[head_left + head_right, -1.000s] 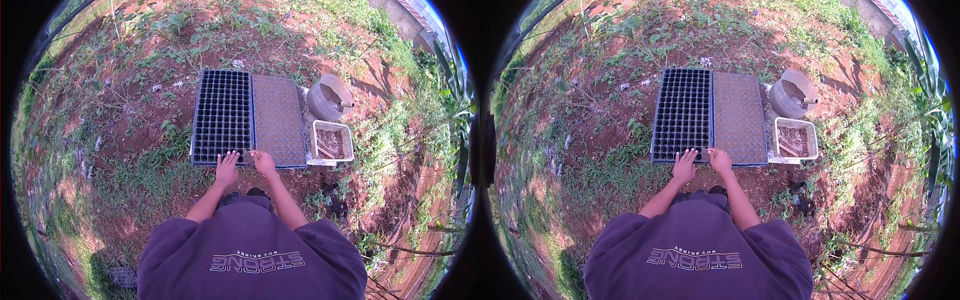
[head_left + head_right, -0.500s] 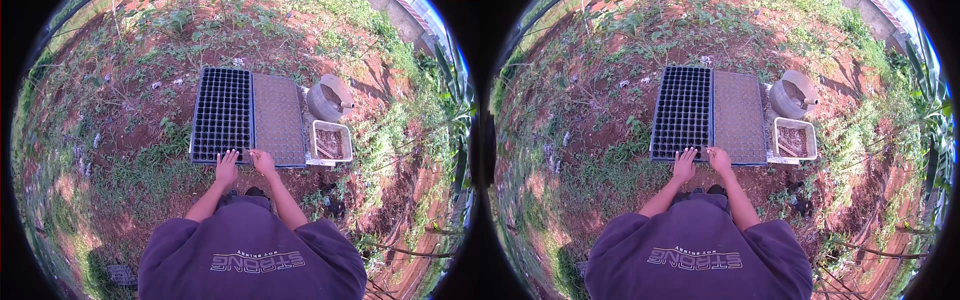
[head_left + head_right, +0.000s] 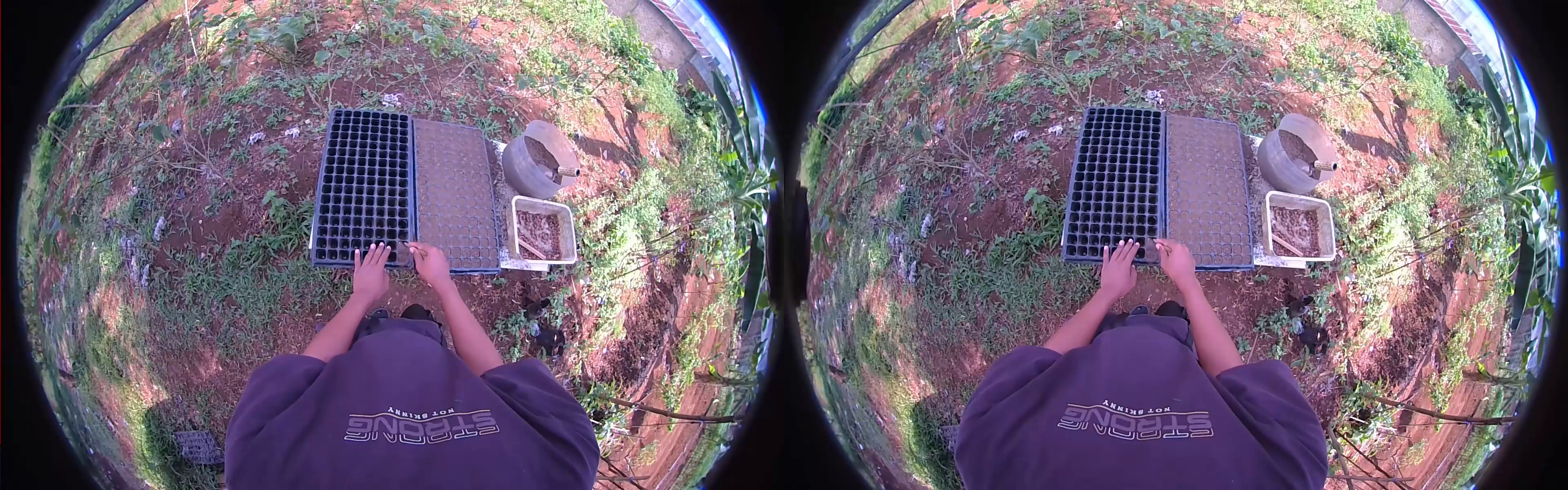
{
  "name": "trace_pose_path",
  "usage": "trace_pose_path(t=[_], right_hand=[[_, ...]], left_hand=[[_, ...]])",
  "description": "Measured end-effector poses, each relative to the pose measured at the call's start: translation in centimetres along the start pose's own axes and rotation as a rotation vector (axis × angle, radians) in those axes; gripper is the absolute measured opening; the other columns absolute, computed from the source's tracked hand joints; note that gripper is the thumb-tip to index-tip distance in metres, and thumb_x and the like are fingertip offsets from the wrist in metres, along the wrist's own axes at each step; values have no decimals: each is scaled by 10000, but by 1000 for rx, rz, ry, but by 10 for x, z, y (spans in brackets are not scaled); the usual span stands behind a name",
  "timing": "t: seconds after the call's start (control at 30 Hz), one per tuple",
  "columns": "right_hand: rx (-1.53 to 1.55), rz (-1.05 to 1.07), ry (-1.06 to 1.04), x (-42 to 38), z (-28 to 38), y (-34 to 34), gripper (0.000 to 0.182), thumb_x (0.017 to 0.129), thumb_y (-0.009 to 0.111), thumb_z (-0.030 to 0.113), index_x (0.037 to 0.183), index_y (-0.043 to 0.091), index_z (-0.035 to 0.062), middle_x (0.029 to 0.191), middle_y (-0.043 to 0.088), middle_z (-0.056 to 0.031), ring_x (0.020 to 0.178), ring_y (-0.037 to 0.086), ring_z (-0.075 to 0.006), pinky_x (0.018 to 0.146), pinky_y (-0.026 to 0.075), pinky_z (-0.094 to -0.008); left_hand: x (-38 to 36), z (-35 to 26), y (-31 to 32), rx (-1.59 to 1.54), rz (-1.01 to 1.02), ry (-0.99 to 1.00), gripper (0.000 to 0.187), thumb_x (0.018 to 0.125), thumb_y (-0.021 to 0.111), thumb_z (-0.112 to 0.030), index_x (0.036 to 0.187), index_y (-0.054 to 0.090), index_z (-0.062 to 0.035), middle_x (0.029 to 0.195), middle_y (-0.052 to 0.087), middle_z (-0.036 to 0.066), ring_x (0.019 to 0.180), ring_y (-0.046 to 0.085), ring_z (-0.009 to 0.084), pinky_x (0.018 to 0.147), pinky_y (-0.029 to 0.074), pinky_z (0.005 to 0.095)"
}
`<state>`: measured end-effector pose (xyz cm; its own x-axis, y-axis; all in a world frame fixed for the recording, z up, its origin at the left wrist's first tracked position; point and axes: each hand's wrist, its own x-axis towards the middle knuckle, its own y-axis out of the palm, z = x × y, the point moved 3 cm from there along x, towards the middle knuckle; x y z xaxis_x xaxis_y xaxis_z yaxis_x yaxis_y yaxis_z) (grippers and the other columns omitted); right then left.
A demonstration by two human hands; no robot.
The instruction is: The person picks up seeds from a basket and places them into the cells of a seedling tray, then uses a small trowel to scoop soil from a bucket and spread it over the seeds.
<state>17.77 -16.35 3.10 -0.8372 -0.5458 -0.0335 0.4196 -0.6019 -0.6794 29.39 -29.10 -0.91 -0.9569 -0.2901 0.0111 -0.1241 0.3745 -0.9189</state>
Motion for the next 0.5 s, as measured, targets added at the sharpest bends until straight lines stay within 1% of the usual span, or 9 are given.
trace_pose_path(t=[0.07,0.13,0.27,0.37,0.43,0.47,0.5], right_hand=[[13,0,-2,2,1,-3,215,891,596,238,1022,702,105,991,679,-142,913,648,-343,806,516,-394],[-68,83,73,4,0,-4,216,892,596,244,1028,703,115,996,679,-137,915,646,-345,808,515,-399],[-83,63,34,7,1,-3,216,891,599,256,1032,704,130,996,681,-132,912,647,-344,805,516,-400],[-88,90,81,10,-2,-1,216,888,606,267,1030,706,139,997,680,-136,917,647,-342,807,515,-403],[-107,85,47,11,-3,-3,214,885,611,271,1026,709,145,991,681,-139,929,645,-343,814,514,-404],[-107,86,47,10,-3,-2,214,885,611,271,1026,709,145,991,681,-139,929,645,-343,814,514,-404],[-96,78,65,9,-2,-2,217,884,613,272,1023,709,136,984,681,-143,928,644,-346,817,514,-403]], left_hand=[[1,0,3,3,2,-5,627,815,519,-130,1419,353,-119,1469,360,82,1378,305,258,1134,153,546],[1,1,4,10,-1,3,627,815,517,-124,1419,354,-120,1473,355,89,1378,306,264,1136,162,535],[-1,1,2,-10,-17,11,622,815,516,-113,1417,359,-121,1475,353,96,1379,307,265,1137,170,523],[0,0,0,-3,-10,7,618,815,514,-105,1415,366,-120,1472,360,97,1381,306,262,1137,173,520],[-2,0,1,-14,-19,10,618,815,514,-103,1414,367,-121,1474,357,97,1385,300,260,1138,169,522],[-1,1,1,-4,-12,3,628,802,537,-110,1408,373,-118,1481,345,84,1392,285,244,1149,144,514],[0,1,2,-5,-15,2,628,802,537,-110,1408,373,-118,1481,345,84,1392,285,244,1149,144,514]])
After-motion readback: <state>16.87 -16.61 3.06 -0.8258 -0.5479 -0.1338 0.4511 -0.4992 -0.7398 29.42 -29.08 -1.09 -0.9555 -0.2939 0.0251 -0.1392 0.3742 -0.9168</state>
